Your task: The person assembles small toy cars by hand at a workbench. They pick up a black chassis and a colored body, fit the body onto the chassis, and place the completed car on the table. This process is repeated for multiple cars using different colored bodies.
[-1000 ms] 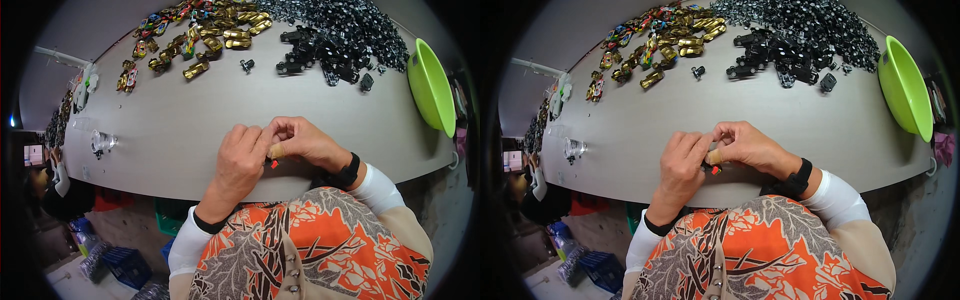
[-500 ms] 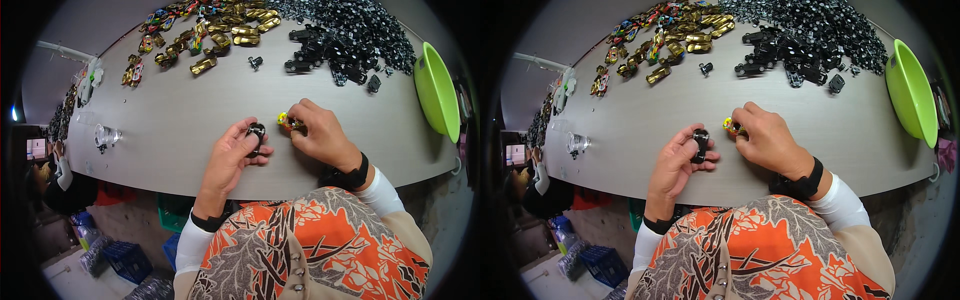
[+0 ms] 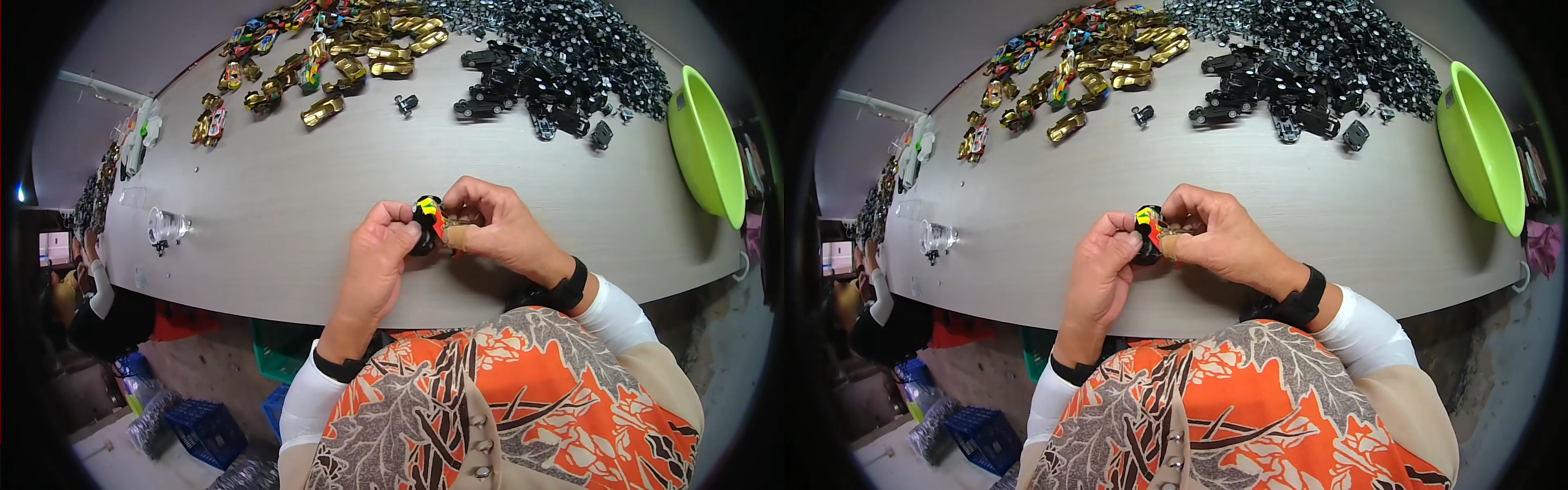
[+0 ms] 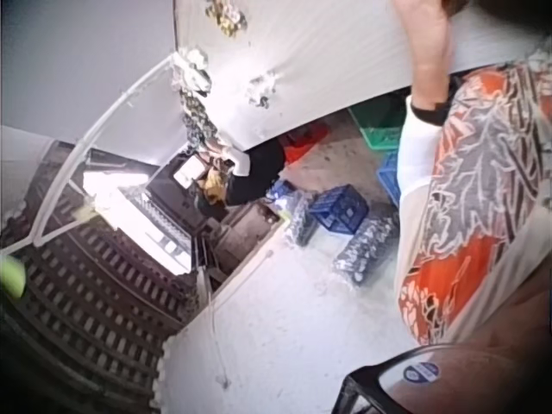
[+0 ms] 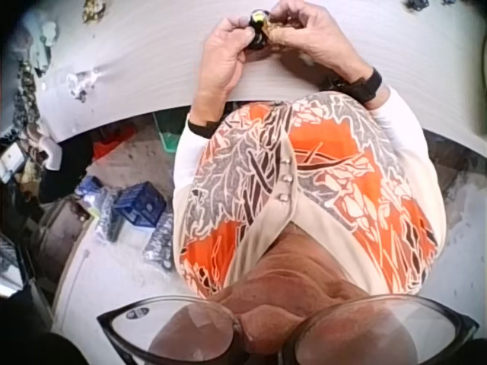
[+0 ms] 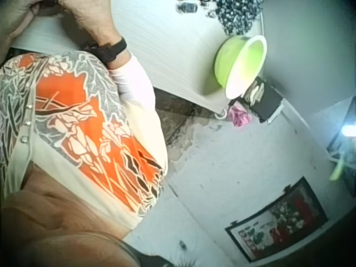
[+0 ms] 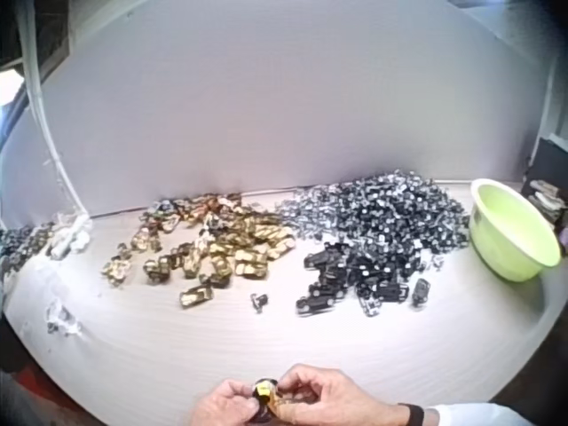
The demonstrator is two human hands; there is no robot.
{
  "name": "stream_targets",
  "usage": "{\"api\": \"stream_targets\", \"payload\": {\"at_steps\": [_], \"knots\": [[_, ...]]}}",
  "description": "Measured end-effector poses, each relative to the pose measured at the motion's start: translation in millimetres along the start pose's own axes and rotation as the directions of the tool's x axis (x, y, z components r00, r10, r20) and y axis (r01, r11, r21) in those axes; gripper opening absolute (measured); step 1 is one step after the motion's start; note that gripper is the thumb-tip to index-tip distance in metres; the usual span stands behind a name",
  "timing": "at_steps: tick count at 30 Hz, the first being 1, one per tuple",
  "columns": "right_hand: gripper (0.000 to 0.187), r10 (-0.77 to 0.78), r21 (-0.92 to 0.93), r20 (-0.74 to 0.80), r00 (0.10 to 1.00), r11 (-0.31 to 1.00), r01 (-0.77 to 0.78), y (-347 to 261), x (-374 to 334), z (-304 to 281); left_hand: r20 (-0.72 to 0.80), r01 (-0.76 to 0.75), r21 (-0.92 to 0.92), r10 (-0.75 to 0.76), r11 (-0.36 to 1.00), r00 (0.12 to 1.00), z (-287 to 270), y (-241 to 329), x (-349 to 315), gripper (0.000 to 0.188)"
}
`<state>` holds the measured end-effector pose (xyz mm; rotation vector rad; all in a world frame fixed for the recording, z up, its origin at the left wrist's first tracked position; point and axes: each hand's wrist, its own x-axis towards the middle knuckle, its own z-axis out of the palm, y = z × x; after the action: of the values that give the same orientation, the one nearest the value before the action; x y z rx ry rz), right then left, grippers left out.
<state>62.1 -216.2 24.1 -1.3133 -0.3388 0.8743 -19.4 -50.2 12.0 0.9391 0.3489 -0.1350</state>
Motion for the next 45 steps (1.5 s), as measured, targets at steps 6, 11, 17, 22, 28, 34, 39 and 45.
{"api": "stream_targets", "payload": {"at_steps": [6,11,17,22,28,34,39,45], "knots": [[0.021,-0.093,0.014,0.03,0.995,0.996,0.093,4.0,-1.3,0.3,0.059,-0.005,0.079,0.0,0.997,0.998,-3.9,-0.7,-0.5,0.029],[0.029,-0.128,0.144,-0.111,0.986,0.979,0.143,-8.0,-4.4,-1.2,0.012,-0.013,-0.156,0.016,0.988,1.0,-3.8,11.3,-0.2,0.047],[0.027,-0.292,0.0,-0.13,0.948,0.956,0.295,-3.6,-6.2,7.8,0.076,-0.007,-0.213,0.024,0.977,0.997,-5.5,10.5,0.4,0.048],[0.025,-0.328,-0.092,-0.111,0.938,0.943,0.319,2.4,-6.1,8.4,0.074,-0.004,-0.15,0.016,0.989,0.997,-2.7,7.9,2.3,0.047],[0.025,-0.338,-0.154,-0.098,0.936,0.934,0.321,3.9,-6.3,9.6,0.058,-0.023,-0.118,0.03,0.993,0.998,-1.5,7.0,-1.2,0.045],[0.023,-0.346,-0.25,-0.069,0.936,0.914,0.32,2.0,-8.7,13.8,0.046,-0.087,-0.024,0.088,0.996,0.995,6.3,8.0,-5.3,0.044],[0.026,-0.384,-0.352,0.014,0.923,0.862,0.365,-0.9,-8.7,12.7,0.065,-0.161,0.099,0.155,0.982,0.986,8.2,10.3,-9.4,0.041],[0.031,-0.437,-0.393,0.057,0.898,0.817,0.423,1.5,-7.2,11.9,0.102,-0.239,0.151,0.225,0.959,0.969,7.3,6.4,-8.5,0.041]]}}
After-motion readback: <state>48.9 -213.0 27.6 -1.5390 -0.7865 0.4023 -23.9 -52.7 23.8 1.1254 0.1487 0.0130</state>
